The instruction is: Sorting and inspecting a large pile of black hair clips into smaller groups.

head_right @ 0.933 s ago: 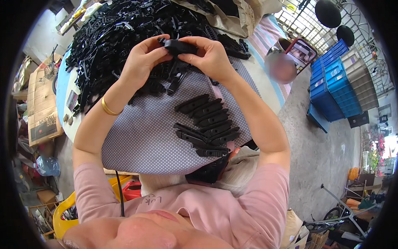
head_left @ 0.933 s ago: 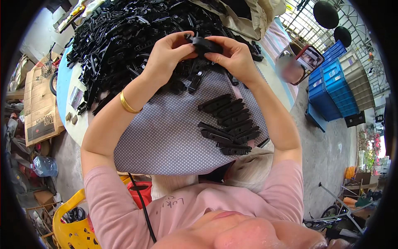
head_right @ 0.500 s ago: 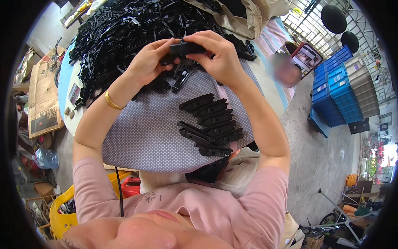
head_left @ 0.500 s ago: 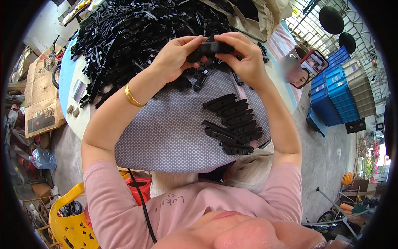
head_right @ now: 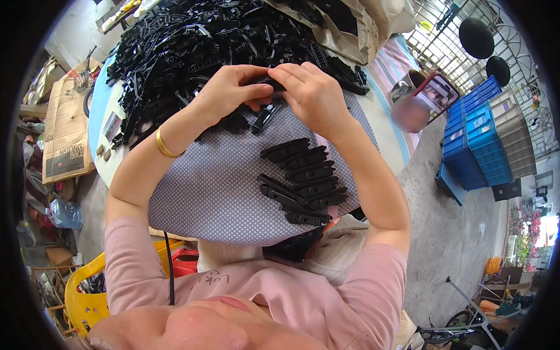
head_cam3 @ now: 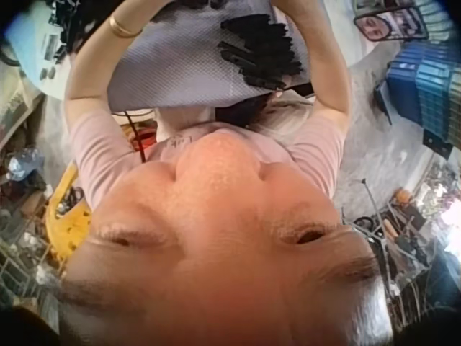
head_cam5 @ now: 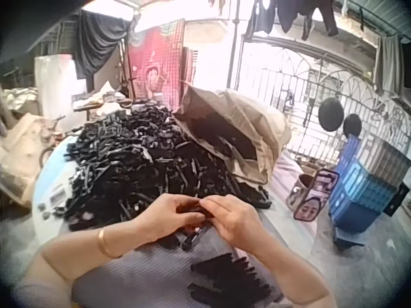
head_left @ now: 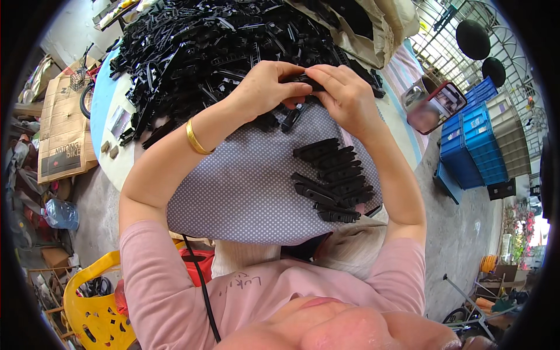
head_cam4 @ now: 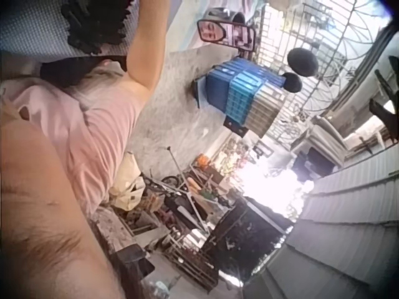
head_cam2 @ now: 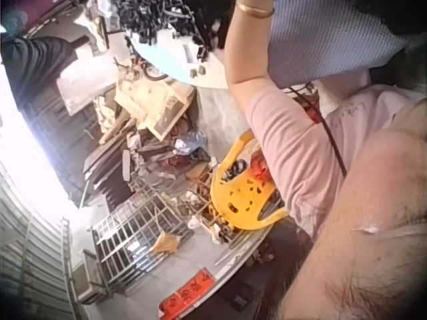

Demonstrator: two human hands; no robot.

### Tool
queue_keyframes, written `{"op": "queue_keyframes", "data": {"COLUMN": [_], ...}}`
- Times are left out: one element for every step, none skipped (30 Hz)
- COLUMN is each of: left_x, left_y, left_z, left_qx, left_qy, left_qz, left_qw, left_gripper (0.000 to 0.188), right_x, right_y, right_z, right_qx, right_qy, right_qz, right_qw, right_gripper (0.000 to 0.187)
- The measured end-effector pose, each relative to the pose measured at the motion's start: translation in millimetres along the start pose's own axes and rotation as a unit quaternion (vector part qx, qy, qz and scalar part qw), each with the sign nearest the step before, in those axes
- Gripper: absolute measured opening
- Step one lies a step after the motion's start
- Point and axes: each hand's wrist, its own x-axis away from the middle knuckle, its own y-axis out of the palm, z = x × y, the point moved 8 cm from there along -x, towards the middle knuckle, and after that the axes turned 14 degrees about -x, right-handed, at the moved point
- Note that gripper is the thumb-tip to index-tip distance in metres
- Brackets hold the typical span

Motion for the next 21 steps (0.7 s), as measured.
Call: {"op": "queue_keyframes", "data": {"left_x": [1,2,4,4,5,6,7,7,8,9,10,11,12,11,11,12,13,13,14,15,18], "left_y": [-1,-4,-5,-6,-6,-7,-6,-3,0,-2,-2,-4,-5,-5,-6,-7,-7,-5,-3,5,14], "left_z": [1,8,13,12,17,22,21,22,22,25,28,32,34,34,34,34,36,35,34,32,30], "left_qx": [-0.001,-0.068,-0.134,-0.135,-0.147,-0.159,-0.158,-0.205,-0.251,-0.235,-0.234,-0.242,-0.251,-0.250,-0.243,-0.236,-0.237,-0.235,-0.232,-0.204,-0.176], "left_qy": [0.000,0.025,0.049,0.048,0.082,0.116,0.117,0.131,0.144,0.160,0.161,0.153,0.145,0.147,0.156,0.165,0.165,0.143,0.121,0.083,0.044], "left_qz": [0.002,0.011,0.019,0.020,0.031,0.041,0.041,0.039,0.036,0.052,0.052,0.055,0.057,0.057,0.060,0.064,0.064,0.051,0.038,-0.027,-0.092], "left_qw": [1.000,0.997,0.990,0.990,0.985,0.980,0.980,0.969,0.957,0.957,0.957,0.957,0.955,0.955,0.956,0.956,0.955,0.960,0.964,0.975,0.979], "left_gripper": [0.037,0.037,0.036,0.036,0.035,0.034,0.034,0.033,0.032,0.030,0.030,0.030,0.029,0.029,0.028,0.028,0.028,0.028,0.028,0.028,0.028], "right_x": [-2,-4,-4,-4,-4,1,3,4,7,7,6,5,4,5,4,3,2,5,10,12,15], "right_y": [-3,-4,-4,-8,-11,-4,-6,2,10,9,9,6,4,4,2,0,-3,1,5,1,5], "right_z": [-4,-8,-8,-1,6,24,26,28,31,29,29,29,29,30,28,26,26,31,35,46,52], "right_qx": [0.007,0.014,0.014,-0.036,-0.086,-0.183,-0.182,-0.205,-0.229,-0.232,-0.231,-0.217,-0.202,-0.201,-0.192,-0.183,-0.184,-0.273,-0.359,-0.359,-0.402], "right_qy": [-0.021,-0.042,-0.043,-0.007,0.029,0.122,0.122,0.156,0.189,0.189,0.190,0.188,0.186,0.186,0.170,0.153,0.152,0.207,0.259,0.259,0.258], "right_qz": [-0.003,-0.006,-0.006,0.021,0.048,-0.002,-0.002,-0.052,-0.103,-0.095,-0.095,-0.082,-0.069,-0.069,-0.054,-0.040,-0.039,-0.069,-0.098,-0.097,-0.152], "right_qw": [1.000,0.999,0.999,0.999,0.995,0.976,0.976,0.965,0.949,0.949,0.950,0.954,0.959,0.959,0.965,0.970,0.970,0.937,0.891,0.891,0.865], "right_gripper": [0.042,0.044,0.044,0.046,0.048,0.049,0.049,0.049,0.048,0.045,0.045,0.042,0.038,0.038,0.035,0.032,0.032,0.029,0.027,0.027,0.028]}}
